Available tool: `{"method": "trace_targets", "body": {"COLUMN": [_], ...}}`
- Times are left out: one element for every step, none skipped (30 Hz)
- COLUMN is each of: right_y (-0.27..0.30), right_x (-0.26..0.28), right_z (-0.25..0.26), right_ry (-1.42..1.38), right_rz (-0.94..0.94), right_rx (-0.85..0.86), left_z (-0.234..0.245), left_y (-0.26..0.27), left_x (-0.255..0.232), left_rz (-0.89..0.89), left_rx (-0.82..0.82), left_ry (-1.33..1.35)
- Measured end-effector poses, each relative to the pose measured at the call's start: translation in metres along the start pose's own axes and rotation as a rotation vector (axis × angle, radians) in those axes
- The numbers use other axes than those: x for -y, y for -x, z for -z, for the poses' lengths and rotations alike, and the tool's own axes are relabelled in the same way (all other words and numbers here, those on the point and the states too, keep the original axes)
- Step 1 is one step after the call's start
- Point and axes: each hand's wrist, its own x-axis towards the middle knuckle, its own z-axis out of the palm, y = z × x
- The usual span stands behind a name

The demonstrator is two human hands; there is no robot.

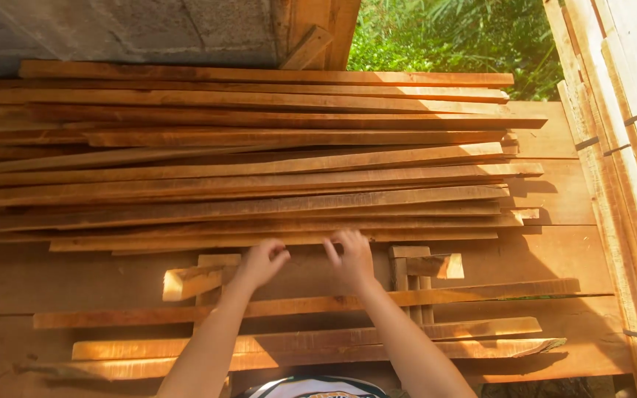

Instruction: Organizing and stacking wooden slats onto a frame in a workshop area.

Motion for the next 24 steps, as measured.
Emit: {"method": "trace_targets", "body": {"right_y": [-0.025, -0.048, -0.072, -0.096, -0.112, -0.128, -0.142, -0.152, -0.157, -0.161, -0.166, -0.169, -0.171, -0.178, -0.180, -0.182, -0.180, -0.178, -0.174, -0.174, -0.169, -0.164, -0.163, -0.160], "right_x": [-0.001, -0.004, -0.005, -0.006, -0.005, -0.003, 0.001, -0.009, -0.015, -0.021, -0.020, -0.018, -0.017, -0.016, -0.014, -0.011, -0.014, -0.016, -0.018, -0.018, -0.015, -0.012, -0.011, -0.009], "right_z": [-0.003, 0.003, 0.010, 0.017, 0.021, 0.026, 0.030, 0.029, 0.023, 0.017, 0.019, 0.021, 0.023, 0.025, 0.029, 0.034, 0.030, 0.027, 0.025, 0.028, 0.029, 0.029, 0.033, 0.037], "right_ry": [-0.015, -0.016, 0.036, 0.087, 0.094, 0.132, 0.168, 0.172, 0.235, 0.298, 0.297, 0.331, 0.366, 0.367, 0.392, 0.417, 0.419, 0.401, 0.382, 0.384, 0.376, 0.368, 0.369, 0.388], "right_rz": [0.017, 0.005, 0.046, 0.087, 0.091, 0.045, 0.001, 0.007, -0.015, -0.037, -0.036, -0.049, -0.064, -0.065, -0.061, -0.056, -0.058, -0.046, -0.034, -0.037, -0.052, -0.066, -0.068, -0.036], "right_rx": [-0.112, -0.106, -0.136, -0.166, -0.168, -0.079, 0.009, 0.005, 0.124, 0.242, 0.247, 0.277, 0.307, 0.312, 0.339, 0.367, 0.356, 0.356, 0.357, 0.347, 0.370, 0.394, 0.388, 0.367], "left_z": [0.005, 0.021, 0.037, 0.055, 0.067, 0.079, 0.092, 0.100, 0.108, 0.114, 0.120, 0.124, 0.128, 0.132, 0.136, 0.140, 0.139, 0.139, 0.137, 0.136, 0.133, 0.130, 0.130, 0.130], "left_y": [-0.023, -0.041, -0.059, -0.076, -0.086, -0.095, -0.101, -0.111, -0.114, -0.117, -0.115, -0.112, -0.109, -0.112, -0.111, -0.109, -0.109, -0.109, -0.107, -0.111, -0.110, -0.109, -0.107, -0.104], "left_x": [0.004, -0.006, -0.015, -0.023, -0.031, -0.038, -0.043, -0.051, -0.054, -0.056, -0.063, -0.071, -0.078, -0.078, -0.079, -0.081, -0.079, -0.078, -0.077, -0.078, -0.075, -0.072, -0.073, -0.075], "left_rz": [-0.056, -0.052, -0.086, -0.121, -0.125, -0.110, -0.094, -0.096, 0.021, 0.138, 0.142, 0.149, 0.154, 0.156, 0.150, 0.144, 0.136, 0.150, 0.164, 0.156, 0.158, 0.160, 0.155, 0.145], "left_rx": [-0.170, -0.157, -0.263, -0.368, -0.372, -0.380, -0.392, -0.399, -0.249, -0.097, -0.094, -0.104, -0.113, -0.108, -0.076, -0.043, -0.049, -0.037, -0.025, -0.030, -0.032, -0.034, -0.037, -0.031], "left_ry": [-0.038, -0.039, -0.141, -0.244, -0.238, -0.316, -0.396, -0.393, -0.452, -0.507, -0.504, -0.521, -0.537, -0.535, -0.554, -0.572, -0.576, -0.574, -0.572, -0.576, -0.580, -0.584, -0.586, -0.591]}}
